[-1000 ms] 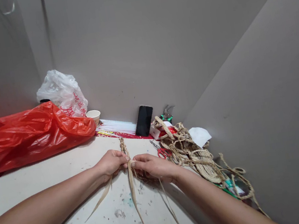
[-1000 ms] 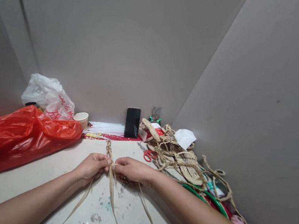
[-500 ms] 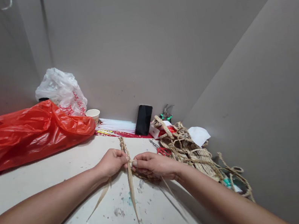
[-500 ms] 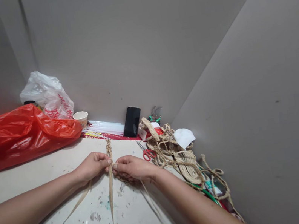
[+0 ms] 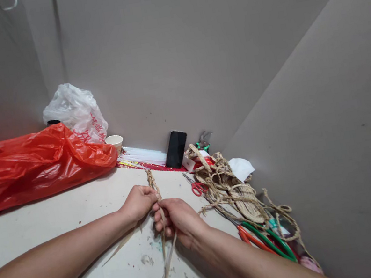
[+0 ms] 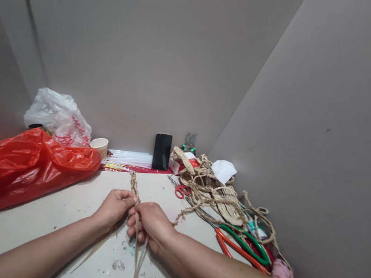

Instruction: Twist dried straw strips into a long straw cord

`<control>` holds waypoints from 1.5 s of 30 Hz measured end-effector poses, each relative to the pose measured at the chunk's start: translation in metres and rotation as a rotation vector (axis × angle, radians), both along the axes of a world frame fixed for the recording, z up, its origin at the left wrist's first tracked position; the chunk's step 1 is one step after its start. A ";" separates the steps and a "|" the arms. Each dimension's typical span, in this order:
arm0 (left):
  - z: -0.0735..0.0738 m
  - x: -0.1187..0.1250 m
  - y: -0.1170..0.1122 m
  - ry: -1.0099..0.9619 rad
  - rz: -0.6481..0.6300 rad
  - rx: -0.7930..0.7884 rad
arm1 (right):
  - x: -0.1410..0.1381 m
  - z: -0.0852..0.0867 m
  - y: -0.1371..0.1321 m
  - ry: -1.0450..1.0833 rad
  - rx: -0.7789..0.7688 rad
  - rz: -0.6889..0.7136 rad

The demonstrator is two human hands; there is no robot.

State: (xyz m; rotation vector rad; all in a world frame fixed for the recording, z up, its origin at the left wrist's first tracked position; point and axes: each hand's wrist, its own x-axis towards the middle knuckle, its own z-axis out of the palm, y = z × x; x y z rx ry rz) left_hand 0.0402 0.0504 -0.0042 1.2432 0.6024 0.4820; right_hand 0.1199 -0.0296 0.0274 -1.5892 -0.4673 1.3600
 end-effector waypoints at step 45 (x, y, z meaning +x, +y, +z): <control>0.007 -0.001 0.016 0.049 0.032 0.109 | 0.062 -0.015 0.019 0.157 0.115 0.500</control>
